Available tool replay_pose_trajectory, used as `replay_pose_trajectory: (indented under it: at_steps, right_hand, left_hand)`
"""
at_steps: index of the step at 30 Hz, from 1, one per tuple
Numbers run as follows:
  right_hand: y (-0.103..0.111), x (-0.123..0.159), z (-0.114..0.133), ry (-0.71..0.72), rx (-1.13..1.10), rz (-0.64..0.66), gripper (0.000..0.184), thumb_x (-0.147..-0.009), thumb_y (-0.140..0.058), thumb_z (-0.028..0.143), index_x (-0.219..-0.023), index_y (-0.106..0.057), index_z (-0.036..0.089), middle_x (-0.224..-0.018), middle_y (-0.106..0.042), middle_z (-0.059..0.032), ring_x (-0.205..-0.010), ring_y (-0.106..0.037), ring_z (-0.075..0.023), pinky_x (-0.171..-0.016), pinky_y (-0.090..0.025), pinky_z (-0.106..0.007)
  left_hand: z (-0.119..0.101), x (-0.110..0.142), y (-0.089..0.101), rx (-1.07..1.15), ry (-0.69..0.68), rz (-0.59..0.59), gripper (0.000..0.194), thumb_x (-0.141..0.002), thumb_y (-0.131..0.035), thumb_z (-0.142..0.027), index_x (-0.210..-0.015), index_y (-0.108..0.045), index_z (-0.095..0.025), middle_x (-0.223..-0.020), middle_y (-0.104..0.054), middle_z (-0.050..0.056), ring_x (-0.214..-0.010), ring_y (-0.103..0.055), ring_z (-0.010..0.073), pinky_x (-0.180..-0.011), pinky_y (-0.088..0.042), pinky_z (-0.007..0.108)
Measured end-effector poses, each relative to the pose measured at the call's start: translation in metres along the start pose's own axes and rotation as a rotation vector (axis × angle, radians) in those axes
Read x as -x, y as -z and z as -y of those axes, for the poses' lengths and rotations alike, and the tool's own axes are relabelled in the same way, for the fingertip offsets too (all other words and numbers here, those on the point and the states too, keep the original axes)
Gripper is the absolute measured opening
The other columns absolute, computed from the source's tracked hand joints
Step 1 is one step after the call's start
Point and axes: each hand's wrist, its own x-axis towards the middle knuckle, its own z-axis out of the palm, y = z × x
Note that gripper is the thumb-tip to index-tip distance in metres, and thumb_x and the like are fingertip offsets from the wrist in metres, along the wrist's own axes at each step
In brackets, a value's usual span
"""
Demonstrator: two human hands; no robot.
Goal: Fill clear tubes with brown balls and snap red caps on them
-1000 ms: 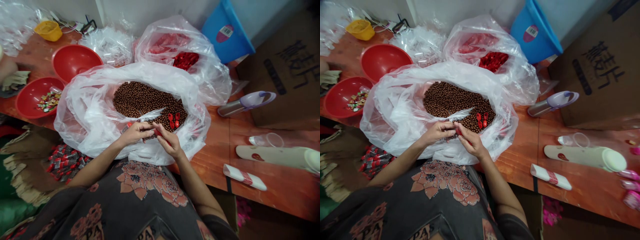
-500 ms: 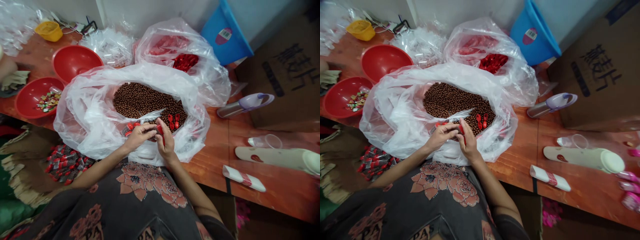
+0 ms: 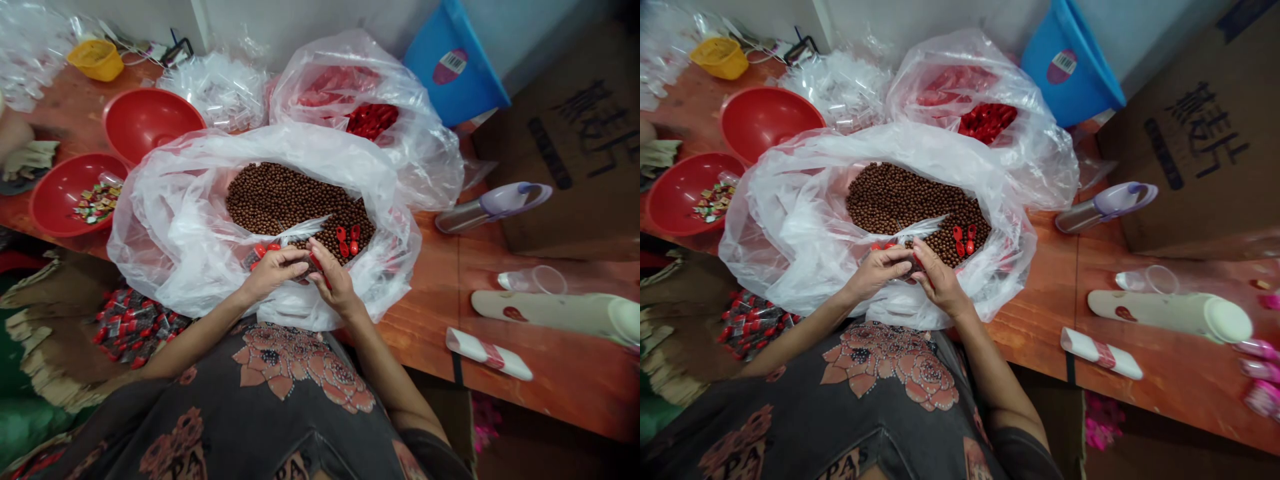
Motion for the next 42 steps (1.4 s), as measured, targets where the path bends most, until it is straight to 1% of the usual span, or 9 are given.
replay_pose_trajectory:
  at_steps: [5,10,13,17,20,22,27,36,42]
  right_hand:
    - [-0.006,-0.001,0.004,-0.012,-0.028,-0.06,0.067,-0.098,-0.048,0.017,-0.155,-0.022,0.038,-0.16,-0.034,0.0004,-0.142,-0.042,-0.0199,-0.114,-0.045,-0.042]
    - [-0.006,-0.001,-0.001,-0.01,-0.02,-0.022,0.068,-0.099,-0.047,0.025,-0.156,-0.013,0.041,-0.164,-0.024,0.001,-0.143,-0.04,-0.0215,-0.114,-0.044,-0.043]
    - [-0.002,-0.003,-0.001,-0.027,-0.06,0.095,0.075,-0.095,-0.055,0.042,-0.156,-0.012,0.039,-0.165,-0.015,0.0009,-0.148,-0.03,-0.0256,-0.118,-0.036,-0.047]
    - [-0.002,-0.005,0.01,-0.327,-0.298,0.091,0.059,-0.098,-0.041,0.055,-0.153,-0.029,0.037,-0.161,-0.03,0.0015,-0.148,-0.031,-0.0237,-0.122,-0.027,-0.05]
    - [-0.006,-0.007,0.019,-0.629,-0.51,-0.062,0.05,-0.099,-0.047,0.044,-0.148,-0.039,0.038,-0.149,-0.051,0.0008,-0.138,-0.048,-0.0206,-0.118,-0.037,-0.048]
    - [-0.006,-0.008,0.022,-0.712,-0.573,-0.106,0.047,-0.095,-0.056,0.041,-0.142,-0.05,0.036,-0.141,-0.059,0.0004,-0.131,-0.056,-0.0214,-0.115,-0.041,-0.049]
    - [0.002,-0.011,0.024,-0.661,-0.446,-0.159,0.031,-0.09,-0.065,0.034,-0.121,-0.069,0.034,-0.13,-0.068,-0.0001,-0.123,-0.062,-0.0203,-0.111,-0.047,-0.046]
    - [-0.011,-0.01,0.032,-0.532,-0.278,-0.334,0.03,-0.09,-0.065,0.025,-0.116,-0.07,0.039,-0.117,-0.073,0.0014,-0.111,-0.067,-0.0181,-0.101,-0.055,-0.044]
    - [-0.013,-0.009,0.024,-0.483,-0.277,-0.349,0.03,-0.088,-0.068,0.024,-0.115,-0.07,0.038,-0.119,-0.073,0.0025,-0.11,-0.069,-0.0198,-0.102,-0.055,-0.048]
  left_hand:
    - [0.001,0.004,-0.003,-0.243,-0.16,-0.134,0.028,-0.086,-0.067,-0.031,-0.11,-0.076,-0.02,-0.092,-0.064,0.006,-0.09,-0.06,0.0154,-0.087,-0.053,0.032]
    - [0.003,0.005,0.0,-0.131,-0.056,-0.062,0.035,-0.087,-0.065,-0.034,-0.117,-0.073,-0.018,-0.099,-0.066,0.007,-0.089,-0.063,0.0158,-0.08,-0.055,0.03]
    - [0.002,0.004,0.007,-0.17,-0.051,-0.054,0.037,-0.088,-0.064,-0.034,-0.12,-0.071,-0.018,-0.102,-0.066,0.008,-0.087,-0.063,0.0156,-0.077,-0.056,0.03]
    - [-0.002,0.004,0.01,-0.361,-0.14,-0.13,0.033,-0.087,-0.064,-0.031,-0.115,-0.073,-0.018,-0.101,-0.067,0.008,-0.092,-0.062,0.0169,-0.085,-0.055,0.034]
    - [0.0,0.004,0.009,-0.411,-0.166,-0.142,0.031,-0.088,-0.063,-0.031,-0.116,-0.073,-0.02,-0.104,-0.068,0.008,-0.097,-0.062,0.0174,-0.094,-0.052,0.037]
    - [0.003,0.004,0.007,-0.372,-0.144,-0.127,0.033,-0.089,-0.062,-0.033,-0.119,-0.072,-0.021,-0.109,-0.067,0.008,-0.097,-0.062,0.0174,-0.094,-0.052,0.037]
    - [0.007,0.005,0.007,-0.321,-0.135,-0.145,0.035,-0.089,-0.063,-0.035,-0.121,-0.071,-0.022,-0.106,-0.065,0.008,-0.097,-0.06,0.0175,-0.086,-0.054,0.033]
    - [0.004,0.007,0.004,-0.327,-0.176,-0.182,0.035,-0.089,-0.065,-0.034,-0.122,-0.07,-0.024,-0.098,-0.063,0.005,-0.091,-0.058,0.0152,-0.085,-0.051,0.03]
    - [0.007,0.007,0.003,-0.345,-0.245,-0.199,0.036,-0.089,-0.065,-0.031,-0.124,-0.069,-0.025,-0.094,-0.061,0.004,-0.087,-0.057,0.0139,-0.08,-0.052,0.029]
